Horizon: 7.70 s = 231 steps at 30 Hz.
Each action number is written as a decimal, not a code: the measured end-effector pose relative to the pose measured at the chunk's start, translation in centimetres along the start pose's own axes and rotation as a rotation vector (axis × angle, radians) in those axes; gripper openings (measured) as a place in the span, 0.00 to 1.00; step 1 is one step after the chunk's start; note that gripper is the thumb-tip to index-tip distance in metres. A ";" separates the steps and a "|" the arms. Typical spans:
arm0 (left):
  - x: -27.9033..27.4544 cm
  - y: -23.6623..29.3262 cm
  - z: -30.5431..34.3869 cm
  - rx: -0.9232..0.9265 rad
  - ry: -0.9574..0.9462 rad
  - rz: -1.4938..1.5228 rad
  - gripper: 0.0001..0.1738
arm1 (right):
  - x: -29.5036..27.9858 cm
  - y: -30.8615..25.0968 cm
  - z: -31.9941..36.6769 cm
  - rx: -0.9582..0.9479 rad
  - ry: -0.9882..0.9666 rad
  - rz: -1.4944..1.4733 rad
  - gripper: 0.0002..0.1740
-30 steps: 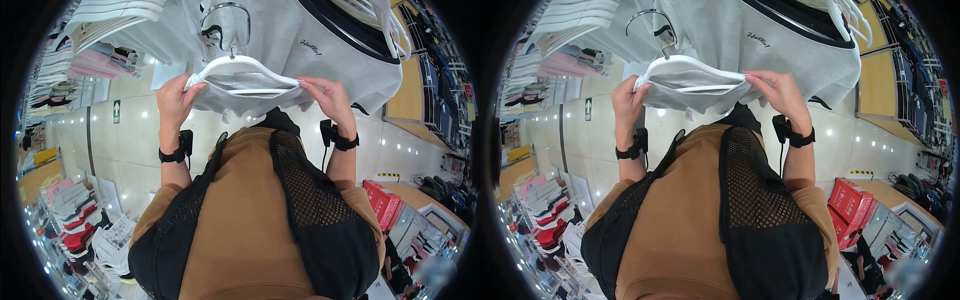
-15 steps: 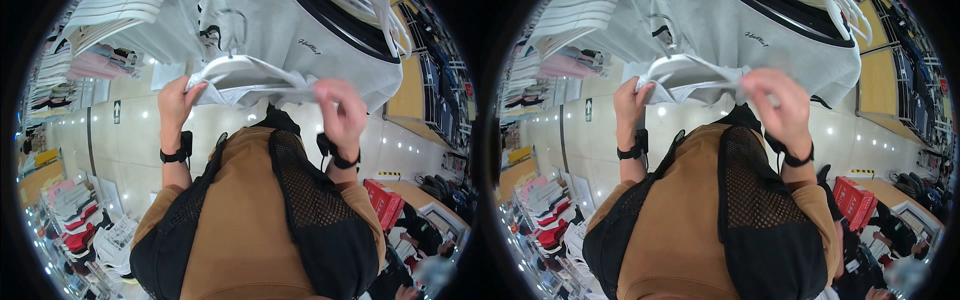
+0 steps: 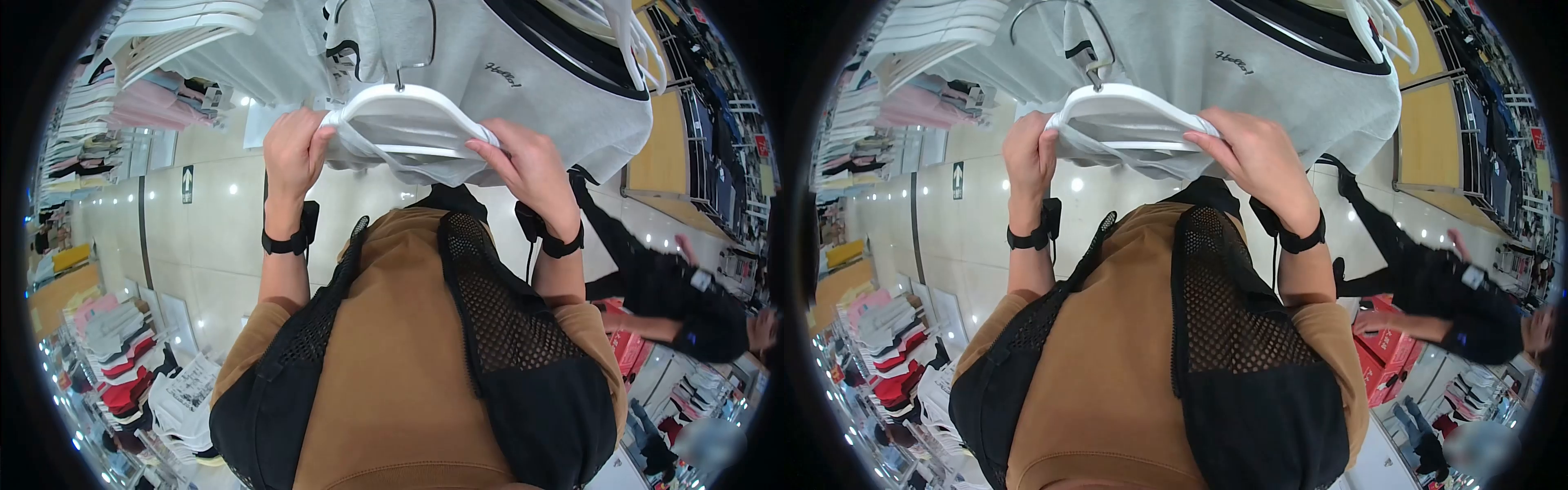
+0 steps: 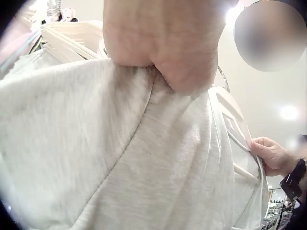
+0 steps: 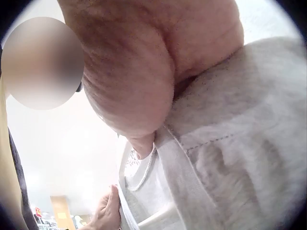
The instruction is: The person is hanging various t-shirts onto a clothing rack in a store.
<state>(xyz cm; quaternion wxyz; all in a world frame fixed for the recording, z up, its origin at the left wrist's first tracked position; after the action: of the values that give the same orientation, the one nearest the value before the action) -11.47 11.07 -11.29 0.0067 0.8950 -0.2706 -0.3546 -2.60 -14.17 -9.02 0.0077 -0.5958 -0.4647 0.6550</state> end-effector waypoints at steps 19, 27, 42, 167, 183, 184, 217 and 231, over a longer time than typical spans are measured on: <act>1.0 -0.8 -0.9 0.005 -0.032 -0.098 0.18 | -0.3 1.9 -0.3 0.106 -0.097 -0.117 0.16; 0.6 -1.9 -1.3 -0.025 -0.026 -0.089 0.19 | -1.1 4.5 0.7 0.101 -0.124 -0.294 0.18; 2.0 -7.9 3.5 -0.196 0.127 0.108 0.31 | -2.8 5.3 1.2 0.163 0.107 -0.276 0.13; 6.5 6.3 -22.8 0.046 0.424 0.220 0.21 | -8.7 8.9 1.2 0.023 0.303 -0.261 0.11; 5.5 5.4 -23.4 -0.067 0.313 0.378 0.19 | -17.1 4.3 -1.0 -0.140 0.536 -0.235 0.14; 5.0 5.7 -23.2 -0.064 0.311 0.378 0.19 | -17.5 3.8 -1.3 -0.158 0.578 -0.257 0.15; 3.8 7.1 -20.8 -0.116 0.121 0.158 0.27 | -15.4 -0.5 -3.4 -0.276 0.514 -0.112 0.26; -0.1 4.7 -22.5 -0.092 -0.091 0.197 0.24 | -26.6 9.8 -7.6 -0.160 0.306 -0.249 0.27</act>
<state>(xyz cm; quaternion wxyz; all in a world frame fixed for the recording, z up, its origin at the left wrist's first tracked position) 0.60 3.10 6.61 0.0704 0.8458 -0.3406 -0.4045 16.43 -30.17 6.53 0.1119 -0.6250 -0.5788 0.5116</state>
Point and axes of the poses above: each hand's wrist, its own z-axis away from the middle knuckle, its own x-axis out of the palm, y = z × x, the point moved 8 cm from there along -z, towards the middle knuckle, and after that the axes turned 12 degrees about x, right-handed, at the moved point
